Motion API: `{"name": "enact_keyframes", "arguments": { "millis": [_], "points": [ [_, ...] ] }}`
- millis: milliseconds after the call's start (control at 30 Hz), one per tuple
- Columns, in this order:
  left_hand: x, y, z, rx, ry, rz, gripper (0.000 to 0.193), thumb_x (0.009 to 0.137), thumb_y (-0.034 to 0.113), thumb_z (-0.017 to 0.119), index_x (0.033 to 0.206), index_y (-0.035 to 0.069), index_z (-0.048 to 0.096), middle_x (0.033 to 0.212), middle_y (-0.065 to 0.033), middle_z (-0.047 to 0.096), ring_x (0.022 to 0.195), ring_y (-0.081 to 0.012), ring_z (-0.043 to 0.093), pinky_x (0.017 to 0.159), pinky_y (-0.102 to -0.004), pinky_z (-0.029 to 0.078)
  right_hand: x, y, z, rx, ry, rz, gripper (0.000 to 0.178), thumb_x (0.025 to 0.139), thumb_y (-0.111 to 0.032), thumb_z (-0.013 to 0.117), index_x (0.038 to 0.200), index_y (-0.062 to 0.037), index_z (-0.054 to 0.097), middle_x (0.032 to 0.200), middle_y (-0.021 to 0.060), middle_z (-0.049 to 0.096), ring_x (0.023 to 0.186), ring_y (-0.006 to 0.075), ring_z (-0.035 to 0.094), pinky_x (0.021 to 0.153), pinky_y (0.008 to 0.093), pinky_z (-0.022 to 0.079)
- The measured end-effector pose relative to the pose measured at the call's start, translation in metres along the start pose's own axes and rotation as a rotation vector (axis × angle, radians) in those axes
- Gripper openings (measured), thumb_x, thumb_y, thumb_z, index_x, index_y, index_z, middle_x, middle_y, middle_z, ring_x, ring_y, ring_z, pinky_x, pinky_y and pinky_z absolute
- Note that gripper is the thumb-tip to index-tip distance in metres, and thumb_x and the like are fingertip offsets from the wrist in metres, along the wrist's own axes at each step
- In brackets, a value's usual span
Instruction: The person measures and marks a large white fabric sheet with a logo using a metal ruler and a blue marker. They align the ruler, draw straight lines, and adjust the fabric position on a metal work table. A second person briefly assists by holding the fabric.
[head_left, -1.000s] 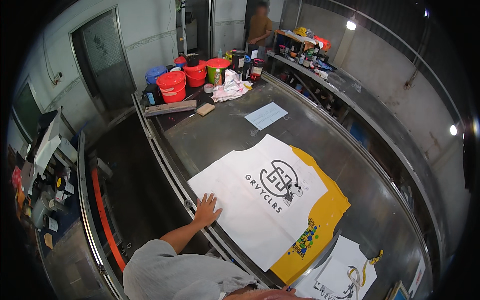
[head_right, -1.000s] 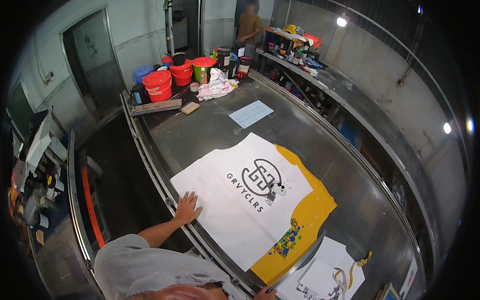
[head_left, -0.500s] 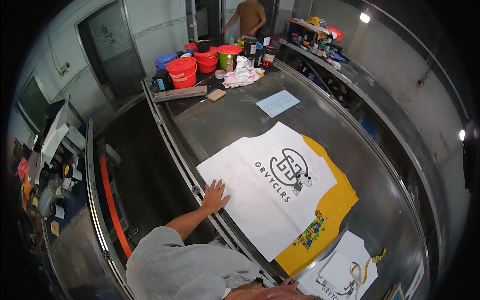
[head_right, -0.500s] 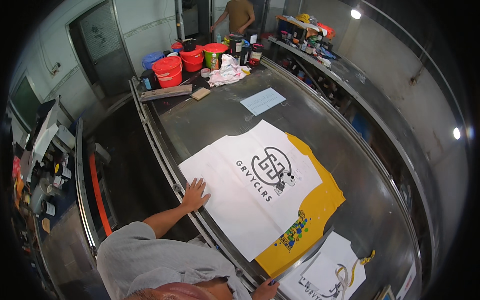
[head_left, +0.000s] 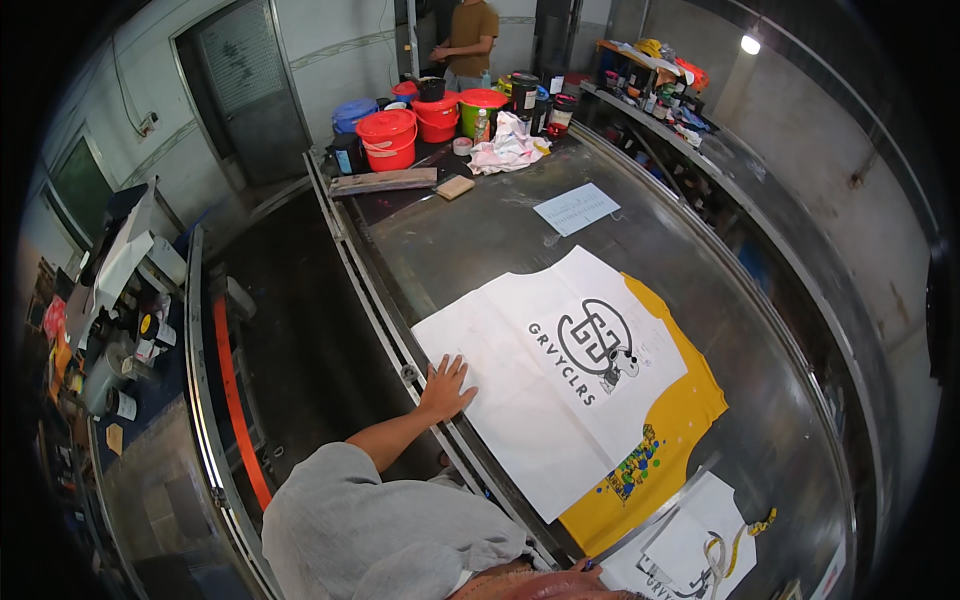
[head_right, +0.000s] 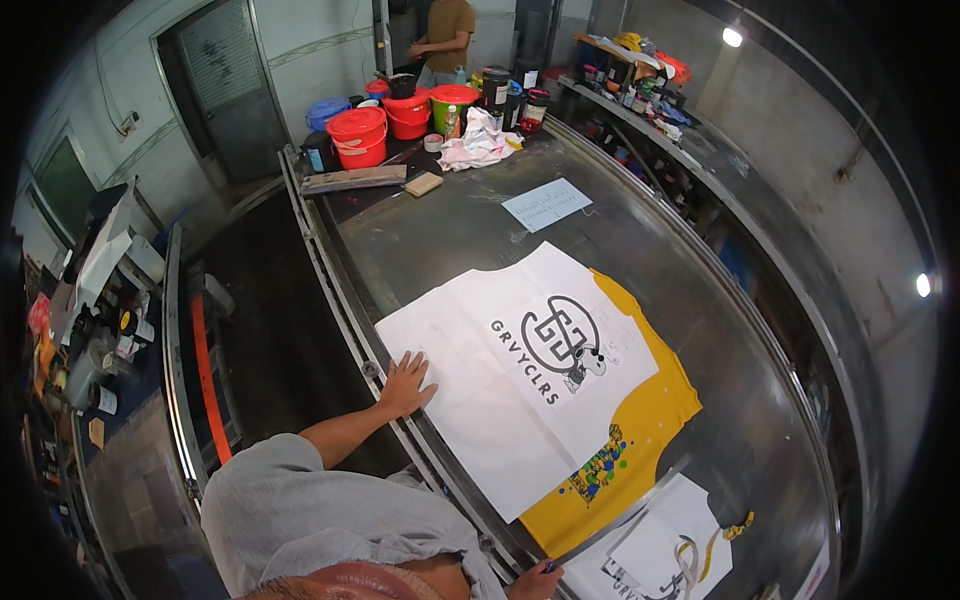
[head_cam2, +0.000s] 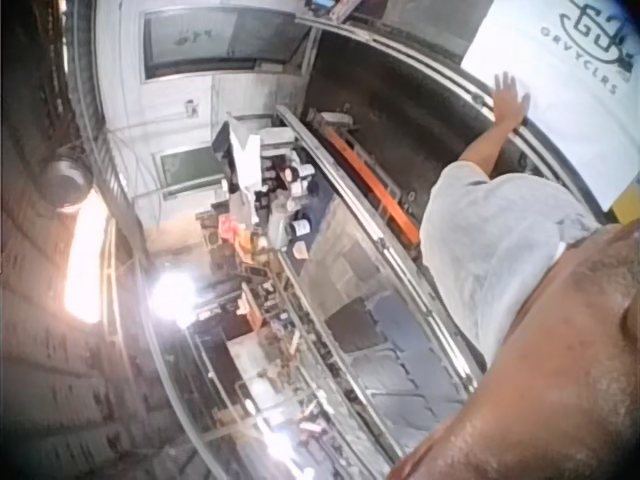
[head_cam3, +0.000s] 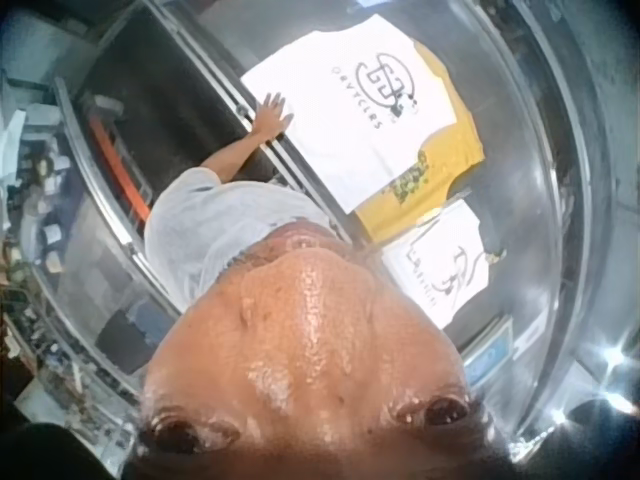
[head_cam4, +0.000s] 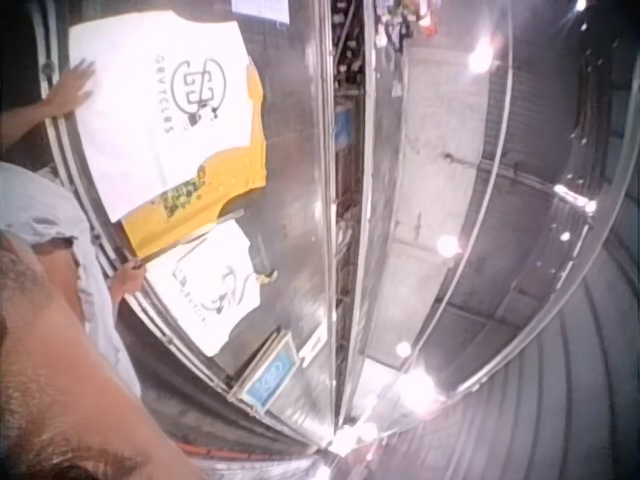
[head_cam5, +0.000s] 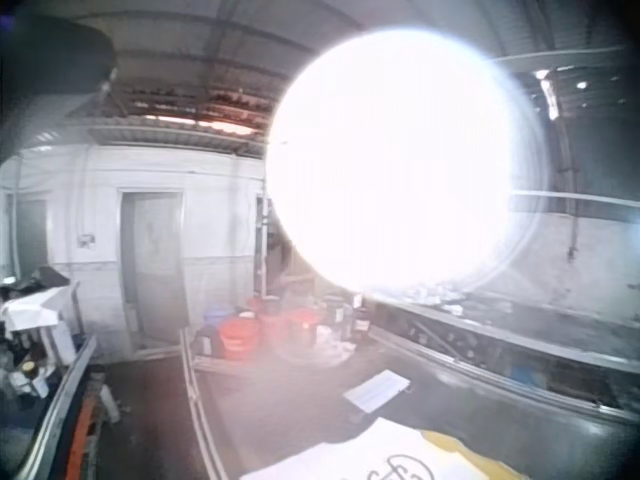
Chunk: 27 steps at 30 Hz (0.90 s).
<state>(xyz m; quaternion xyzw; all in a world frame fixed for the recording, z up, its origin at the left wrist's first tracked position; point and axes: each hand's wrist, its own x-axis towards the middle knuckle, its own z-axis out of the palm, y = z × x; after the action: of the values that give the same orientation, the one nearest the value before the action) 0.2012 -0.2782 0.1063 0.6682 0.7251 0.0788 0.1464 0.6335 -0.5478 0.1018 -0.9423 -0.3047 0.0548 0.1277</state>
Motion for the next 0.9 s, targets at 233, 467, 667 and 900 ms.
{"name": "enact_keyframes", "arguments": {
  "millis": [233, 467, 667, 900],
  "points": [
    [-0.002, 0.001, -0.003, -0.014, -0.005, 0.0, 0.072, 0.097, 0.051, 0.049, 0.147, 0.002, 0.039, 0.16, -0.0158, 0.026, 0.149, -0.0372, 0.017, 0.117, -0.0625, 0.016, 0.011, 0.01, 0.005, -0.093, -0.085, -0.036, 0.045, 0.094, -0.049, 0.054, 0.105, -0.0081, 0.068, 0.094, 0.0191, 0.072, 0.085, 0.0418, 0.068, 0.076, 0.0518, 0.051],
    [-0.002, 0.002, -0.002, -0.033, -0.001, -0.002, 0.071, 0.097, 0.052, 0.047, 0.148, 0.002, 0.039, 0.16, -0.0154, 0.026, 0.149, -0.0375, 0.016, 0.118, -0.0622, 0.015, 0.009, 0.006, 0.007, -0.098, -0.067, -0.082, 0.043, 0.093, -0.049, 0.054, 0.101, -0.0075, 0.065, 0.089, 0.0188, 0.07, 0.08, 0.0416, 0.067, 0.071, 0.0517, 0.05],
    [-0.001, 0.001, -0.001, 0.004, -0.011, -0.006, 0.071, 0.098, 0.052, 0.046, 0.148, 0.002, 0.038, 0.16, -0.0157, 0.026, 0.149, -0.0375, 0.016, 0.118, -0.0616, 0.016, 0.016, 0.009, 0.023, -0.072, 0.002, -0.106, 0.038, 0.091, -0.046, 0.059, 0.092, -0.0074, 0.061, 0.076, 0.0174, 0.066, 0.07, 0.0407, 0.065, 0.06, 0.0503, 0.049],
    [-0.001, -0.001, -0.004, 0.043, -0.022, 0.021, 0.071, 0.099, 0.052, 0.044, 0.149, 0.002, 0.037, 0.16, -0.0152, 0.025, 0.149, -0.0367, 0.016, 0.117, -0.0615, 0.018, 0.014, 0.037, 0.035, -0.057, 0.191, -0.205, 0.04, 0.089, -0.042, 0.066, 0.079, -0.0066, 0.049, 0.059, 0.0142, 0.056, 0.054, 0.038, 0.059, 0.047, 0.0464, 0.043]
  ]
}}
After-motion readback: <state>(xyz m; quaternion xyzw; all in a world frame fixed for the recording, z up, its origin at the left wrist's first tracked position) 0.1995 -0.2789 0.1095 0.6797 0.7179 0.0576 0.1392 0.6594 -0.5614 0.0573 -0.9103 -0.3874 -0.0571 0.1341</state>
